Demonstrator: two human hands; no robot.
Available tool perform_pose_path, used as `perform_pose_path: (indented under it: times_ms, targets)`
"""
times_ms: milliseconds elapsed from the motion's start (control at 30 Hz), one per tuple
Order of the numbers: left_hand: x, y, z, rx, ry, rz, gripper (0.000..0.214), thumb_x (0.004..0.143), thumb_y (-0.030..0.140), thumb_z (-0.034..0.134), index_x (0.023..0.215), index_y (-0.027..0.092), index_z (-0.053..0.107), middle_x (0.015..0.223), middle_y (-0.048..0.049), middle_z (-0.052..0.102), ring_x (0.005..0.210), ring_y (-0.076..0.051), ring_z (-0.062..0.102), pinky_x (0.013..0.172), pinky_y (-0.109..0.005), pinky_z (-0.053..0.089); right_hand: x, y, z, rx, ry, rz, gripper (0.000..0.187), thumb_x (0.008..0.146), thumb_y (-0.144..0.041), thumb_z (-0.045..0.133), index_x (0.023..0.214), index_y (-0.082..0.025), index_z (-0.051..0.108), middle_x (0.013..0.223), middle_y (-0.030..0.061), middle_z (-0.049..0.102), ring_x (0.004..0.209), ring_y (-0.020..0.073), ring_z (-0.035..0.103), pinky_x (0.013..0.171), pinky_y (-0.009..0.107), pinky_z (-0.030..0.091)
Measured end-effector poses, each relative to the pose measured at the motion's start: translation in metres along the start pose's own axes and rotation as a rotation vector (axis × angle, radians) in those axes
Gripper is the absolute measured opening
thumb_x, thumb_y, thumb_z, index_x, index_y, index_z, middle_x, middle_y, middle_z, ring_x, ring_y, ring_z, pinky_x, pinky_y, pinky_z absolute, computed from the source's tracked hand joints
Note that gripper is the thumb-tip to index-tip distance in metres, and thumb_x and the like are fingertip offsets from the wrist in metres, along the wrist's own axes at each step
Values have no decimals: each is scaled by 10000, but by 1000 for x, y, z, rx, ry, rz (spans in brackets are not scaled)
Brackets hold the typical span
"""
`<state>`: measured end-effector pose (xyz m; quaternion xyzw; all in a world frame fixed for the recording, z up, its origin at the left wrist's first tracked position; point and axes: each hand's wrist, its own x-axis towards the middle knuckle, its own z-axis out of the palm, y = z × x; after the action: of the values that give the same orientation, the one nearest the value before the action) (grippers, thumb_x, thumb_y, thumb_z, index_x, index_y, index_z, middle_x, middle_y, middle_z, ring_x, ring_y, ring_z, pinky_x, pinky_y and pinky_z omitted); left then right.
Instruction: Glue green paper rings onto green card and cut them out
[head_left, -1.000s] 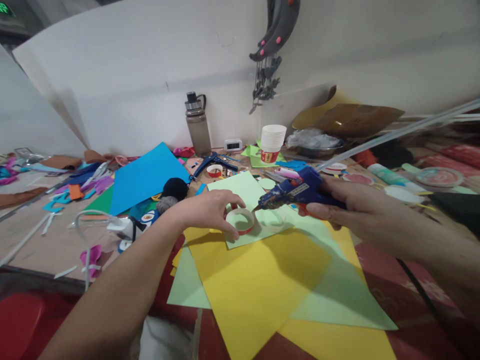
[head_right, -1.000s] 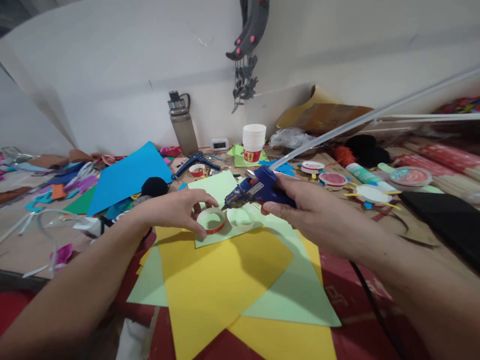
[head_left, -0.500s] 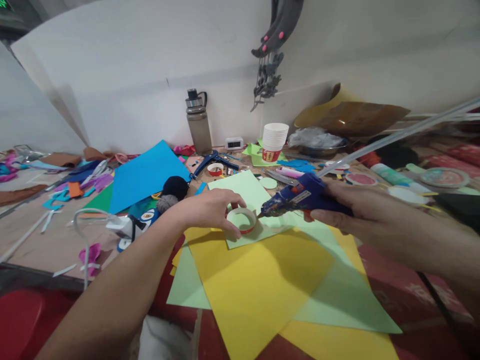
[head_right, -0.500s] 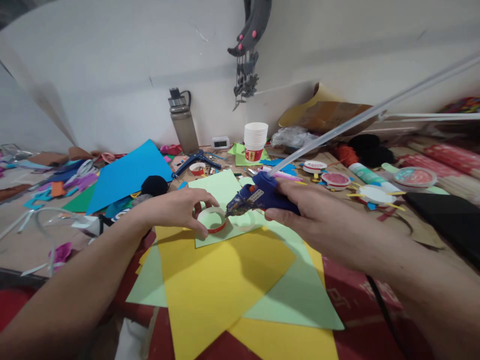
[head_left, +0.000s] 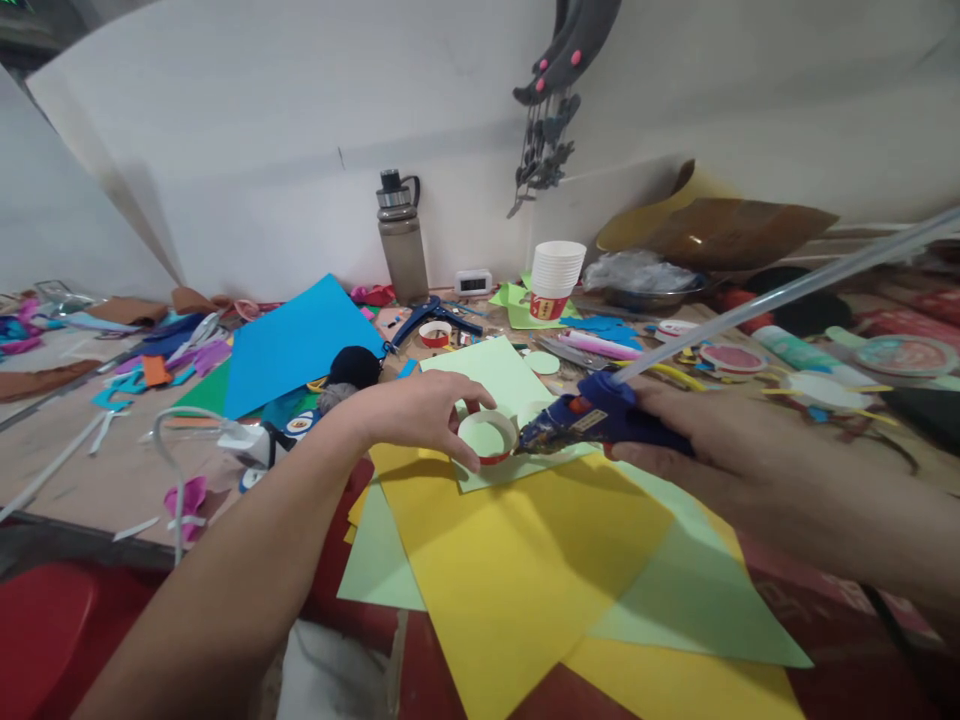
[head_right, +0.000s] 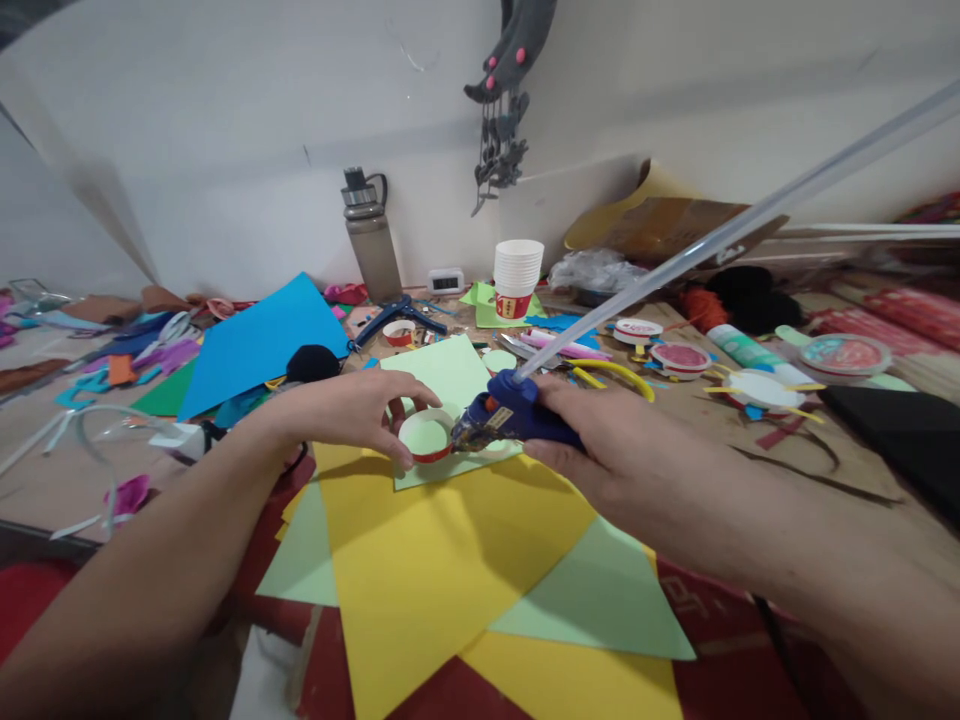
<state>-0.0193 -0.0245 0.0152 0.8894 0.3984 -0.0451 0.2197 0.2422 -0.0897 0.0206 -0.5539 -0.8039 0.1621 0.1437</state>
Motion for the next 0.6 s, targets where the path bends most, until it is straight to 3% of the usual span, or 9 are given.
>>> perform_pose_path:
  times_ms: [233,400,600]
  targets:
    - [1,0,-1,-14,-7,-17,653,648,568,719,1199,245,582,1097,-40,646,882,-180,599,711,-255,404,1,-1,0,11,1,-16,220,790,-465,420,698,-282,499,821,142,670,807,325,611,622,407,439]
    - [2,-2,-3,-77,-9,-87,712,692,673,616,1267,262,541,1202,-40,616,941,-186,601,731,-253,405,0,3,2,6,9,-20,229,789,-476,425,684,-281,484,797,137,660,762,310,605,611,400,437]
    - [4,-3,-1,4,-6,-12,683,654,629,677,1218,255,587,1178,-49,606,964,-194,577,769,-258,396,0,3,3,-27,7,-29,246,799,-482,415,750,-267,524,865,122,673,754,289,608,591,378,443]
